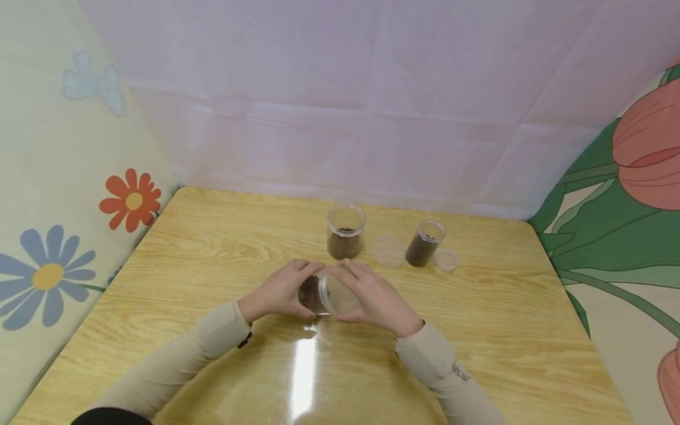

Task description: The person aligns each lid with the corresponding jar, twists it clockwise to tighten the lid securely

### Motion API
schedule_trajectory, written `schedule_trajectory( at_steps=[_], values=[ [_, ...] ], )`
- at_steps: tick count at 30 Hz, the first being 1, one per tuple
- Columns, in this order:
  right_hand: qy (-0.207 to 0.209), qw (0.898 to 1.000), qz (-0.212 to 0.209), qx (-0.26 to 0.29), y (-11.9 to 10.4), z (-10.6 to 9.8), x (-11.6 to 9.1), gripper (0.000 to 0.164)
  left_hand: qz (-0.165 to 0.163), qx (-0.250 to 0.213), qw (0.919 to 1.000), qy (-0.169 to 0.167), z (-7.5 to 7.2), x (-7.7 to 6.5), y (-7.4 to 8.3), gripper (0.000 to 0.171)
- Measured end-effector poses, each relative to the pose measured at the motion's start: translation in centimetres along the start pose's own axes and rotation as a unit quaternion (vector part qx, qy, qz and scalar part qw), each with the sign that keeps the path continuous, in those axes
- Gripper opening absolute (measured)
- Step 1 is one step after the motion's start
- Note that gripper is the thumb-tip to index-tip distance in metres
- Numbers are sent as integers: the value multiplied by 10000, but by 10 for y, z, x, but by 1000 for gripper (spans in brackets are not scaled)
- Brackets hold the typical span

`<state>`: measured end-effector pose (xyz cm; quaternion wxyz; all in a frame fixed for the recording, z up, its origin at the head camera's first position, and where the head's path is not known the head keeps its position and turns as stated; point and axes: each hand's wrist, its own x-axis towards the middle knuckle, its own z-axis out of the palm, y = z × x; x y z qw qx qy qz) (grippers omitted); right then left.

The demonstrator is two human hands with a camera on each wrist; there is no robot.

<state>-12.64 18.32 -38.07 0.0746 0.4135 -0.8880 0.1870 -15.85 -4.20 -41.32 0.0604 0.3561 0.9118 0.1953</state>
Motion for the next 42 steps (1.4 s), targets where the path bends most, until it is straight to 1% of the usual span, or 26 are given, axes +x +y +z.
schedule_trajectory(
  at_steps=[8, 16, 22, 27, 31, 33, 35, 37, 38, 40, 42],
  values=[
    [293, 9991, 297, -63, -3, 5, 2, 83, -62, 27, 10000, 28, 0, -1, 2, 95],
    [445, 9943, 967, 69, -12, 8, 3, 84, -18, 148, 9999, 40, 2, -1, 1, 95],
    [583, 9882, 1408, 140, -16, 11, 4, 77, 26, 149, 9999, 79, 3, -2, 2, 95],
    [612, 9809, 1836, 186, -20, 12, 4, 72, 19, 161, 9998, 97, 3, -2, 3, 94],
    [453, 9695, 2391, 290, -24, 12, 5, 76, 0, 259, 9996, 81, 4, -1, 4, 93],
    [403, 9643, 2595, 331, -25, 12, 6, 78, -22, 299, 9995, 67, 4, -1, 4, 94],
    [306, 9613, 2712, 374, -25, 12, 6, 80, -33, 305, 9995, 52, 3, -1, 5, 93],
    [238, 9625, 2677, 380, -25, 11, 5, 83, -51, 274, 9996, 32, 2, 0, 5, 94],
    [232, 9653, 2575, 366, -24, 10, 4, 84, -51, 274, 9996, 18, 2, 0, 5, 94],
    [214, 9744, 2213, 334, -22, 7, 1, 86, -35, 256, 9997, -3, 1, 1, 5, 94],
    [246, 9855, 1661, 255, -18, 5, -1, 89, -41, 220, 9997, -42, 1, 2, 4, 95]
  ],
)
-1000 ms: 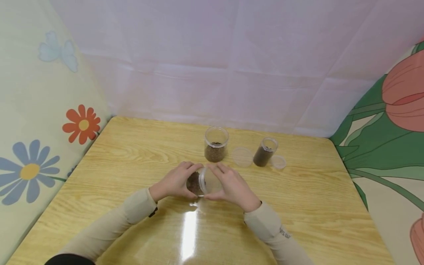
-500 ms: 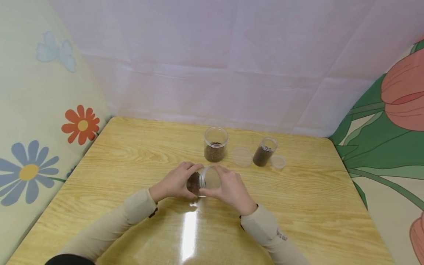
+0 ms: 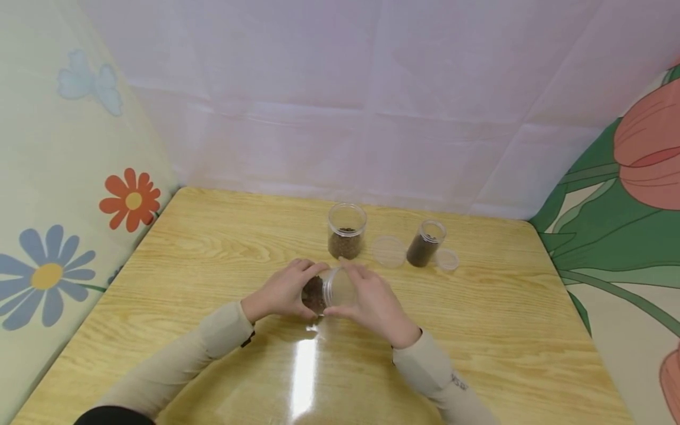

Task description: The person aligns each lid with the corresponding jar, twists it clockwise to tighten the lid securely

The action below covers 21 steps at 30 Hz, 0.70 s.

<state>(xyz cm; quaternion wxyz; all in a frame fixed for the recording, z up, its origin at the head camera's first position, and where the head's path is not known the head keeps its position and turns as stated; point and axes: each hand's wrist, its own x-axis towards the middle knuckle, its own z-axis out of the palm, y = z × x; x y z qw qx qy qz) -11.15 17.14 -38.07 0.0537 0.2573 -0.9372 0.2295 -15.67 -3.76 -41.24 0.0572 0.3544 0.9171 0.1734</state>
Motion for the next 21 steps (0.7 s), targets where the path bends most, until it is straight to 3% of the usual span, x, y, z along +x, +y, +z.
schedule_trajectory(
  at_steps=[4, 7, 21],
  values=[
    [-77, 9930, -1176, -122, 11, -2, 0, 92, -75, -138, 9999, -71, 0, 1, -3, 95],
    [-184, 9863, -1632, -126, 18, -1, 1, 92, -101, -218, 9997, -76, 1, 1, -5, 96],
    [11, 9802, -1981, -32, 21, 2, 5, 88, -42, -17, 10000, 44, 4, -3, -2, 100]
  ],
)
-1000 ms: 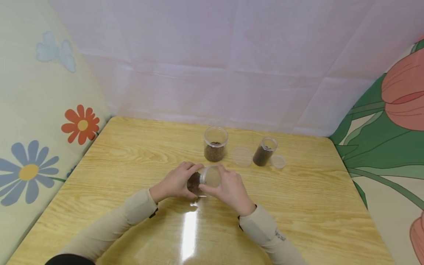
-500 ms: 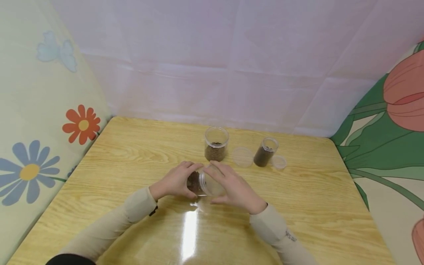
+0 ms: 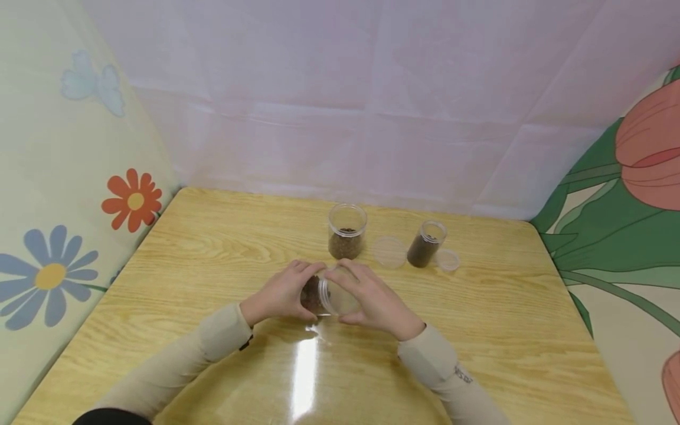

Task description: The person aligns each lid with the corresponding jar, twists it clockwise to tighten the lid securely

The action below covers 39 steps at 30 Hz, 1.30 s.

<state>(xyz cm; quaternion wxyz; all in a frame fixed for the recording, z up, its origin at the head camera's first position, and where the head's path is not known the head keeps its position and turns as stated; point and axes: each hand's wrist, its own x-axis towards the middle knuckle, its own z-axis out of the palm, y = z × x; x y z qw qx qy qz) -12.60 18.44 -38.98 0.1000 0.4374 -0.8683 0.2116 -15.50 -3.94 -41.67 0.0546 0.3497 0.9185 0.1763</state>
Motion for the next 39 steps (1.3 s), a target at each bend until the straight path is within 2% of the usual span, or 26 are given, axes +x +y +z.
schedule_trajectory(
  at_steps=[6, 12, 16, 19, 23, 28, 32, 34, 36, 39],
  values=[
    [87, 9998, 121, -99, -1, 1, -2, 86, 29, 50, 9999, 155, 3, 1, 3, 98],
    [478, 9959, 737, -194, -3, 7, -5, 83, 47, 188, 9991, 375, 7, 1, 7, 95],
    [626, 9917, 1121, -79, -7, 9, -5, 83, 10, 224, 9990, 388, 6, 1, 9, 93],
    [615, 9836, 1697, 21, -12, 10, -3, 81, 8, 269, 9989, 379, 5, 1, 10, 92],
    [412, 9665, 2531, 70, -19, 11, -1, 79, 76, 317, 9987, 397, 5, 0, 11, 91],
    [9, 9531, 3025, -116, -23, 9, 3, 75, 184, 391, 9982, 415, 5, 0, 11, 90],
    [-268, 9523, 3033, -212, -23, 2, 3, 72, 182, 414, 9984, 345, 5, 1, 10, 91],
    [-236, 9566, 2900, -186, -22, -2, 1, 72, 163, 388, 9986, 314, 5, 1, 10, 92],
    [-206, 9662, 2566, -141, -20, -7, -2, 73, 156, 370, 9988, 293, 4, 1, 10, 92],
    [-172, 9853, 1692, -132, -15, -14, -6, 77, 163, 349, 9989, 273, 5, 1, 9, 93]
  ],
)
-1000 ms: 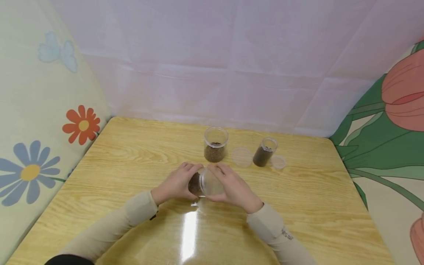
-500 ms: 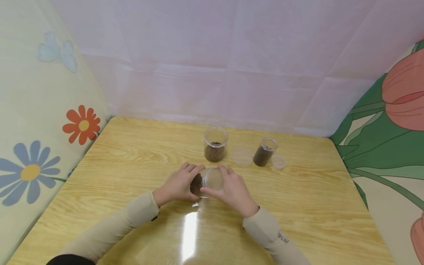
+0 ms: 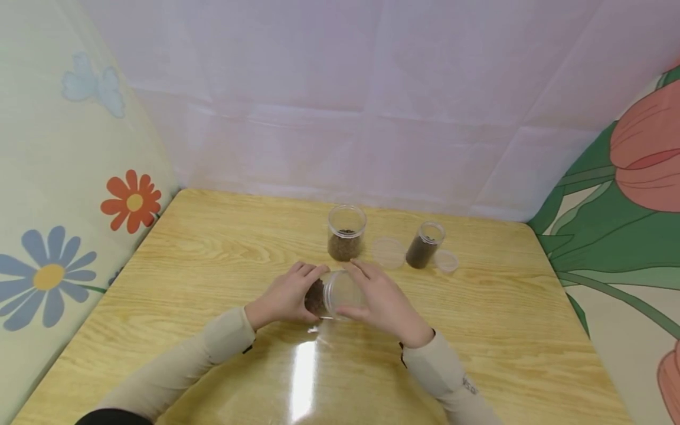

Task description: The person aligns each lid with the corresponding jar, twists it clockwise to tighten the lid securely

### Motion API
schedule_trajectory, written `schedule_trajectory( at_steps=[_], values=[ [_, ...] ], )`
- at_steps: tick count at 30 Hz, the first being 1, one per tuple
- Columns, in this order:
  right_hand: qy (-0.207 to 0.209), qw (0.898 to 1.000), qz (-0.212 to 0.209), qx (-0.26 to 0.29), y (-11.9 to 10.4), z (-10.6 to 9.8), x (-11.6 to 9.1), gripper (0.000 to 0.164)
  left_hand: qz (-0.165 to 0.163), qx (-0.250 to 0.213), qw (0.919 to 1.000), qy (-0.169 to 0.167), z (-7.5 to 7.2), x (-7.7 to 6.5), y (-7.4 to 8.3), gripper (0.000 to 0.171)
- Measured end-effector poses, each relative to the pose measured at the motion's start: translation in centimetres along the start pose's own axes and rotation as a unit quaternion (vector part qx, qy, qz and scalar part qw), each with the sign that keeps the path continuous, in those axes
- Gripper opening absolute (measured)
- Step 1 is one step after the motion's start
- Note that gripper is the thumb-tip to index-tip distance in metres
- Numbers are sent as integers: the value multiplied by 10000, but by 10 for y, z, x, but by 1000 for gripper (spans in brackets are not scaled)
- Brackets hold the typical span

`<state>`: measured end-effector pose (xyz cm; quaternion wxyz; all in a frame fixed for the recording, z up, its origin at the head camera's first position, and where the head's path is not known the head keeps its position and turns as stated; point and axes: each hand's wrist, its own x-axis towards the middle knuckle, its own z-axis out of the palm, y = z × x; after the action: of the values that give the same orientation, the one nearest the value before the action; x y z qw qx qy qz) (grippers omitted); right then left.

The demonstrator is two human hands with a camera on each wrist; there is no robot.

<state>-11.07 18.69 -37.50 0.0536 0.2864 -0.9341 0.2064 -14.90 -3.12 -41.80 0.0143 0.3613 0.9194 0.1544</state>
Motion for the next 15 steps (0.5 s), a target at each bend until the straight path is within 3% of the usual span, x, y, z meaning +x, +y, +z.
schedule_trajectory(
  at_steps=[3, 6, 10, 15],
  values=[
    [-79, 9958, -917, -27, 5, -3, 0, 85, 14, -11, 10000, -29, 1, 0, -1, 93],
    [-88, 9904, -1382, -18, 8, -3, 0, 87, 18, -11, 10000, -37, 2, 0, -2, 93],
    [-69, 9888, -1493, -66, 8, 0, 0, 84, 16, -21, 10000, -33, 1, 0, -3, 92],
    [-46, 9918, -1276, -86, 7, 2, 1, 81, -19, -48, 10000, -47, 0, 0, -3, 93]
  ],
)
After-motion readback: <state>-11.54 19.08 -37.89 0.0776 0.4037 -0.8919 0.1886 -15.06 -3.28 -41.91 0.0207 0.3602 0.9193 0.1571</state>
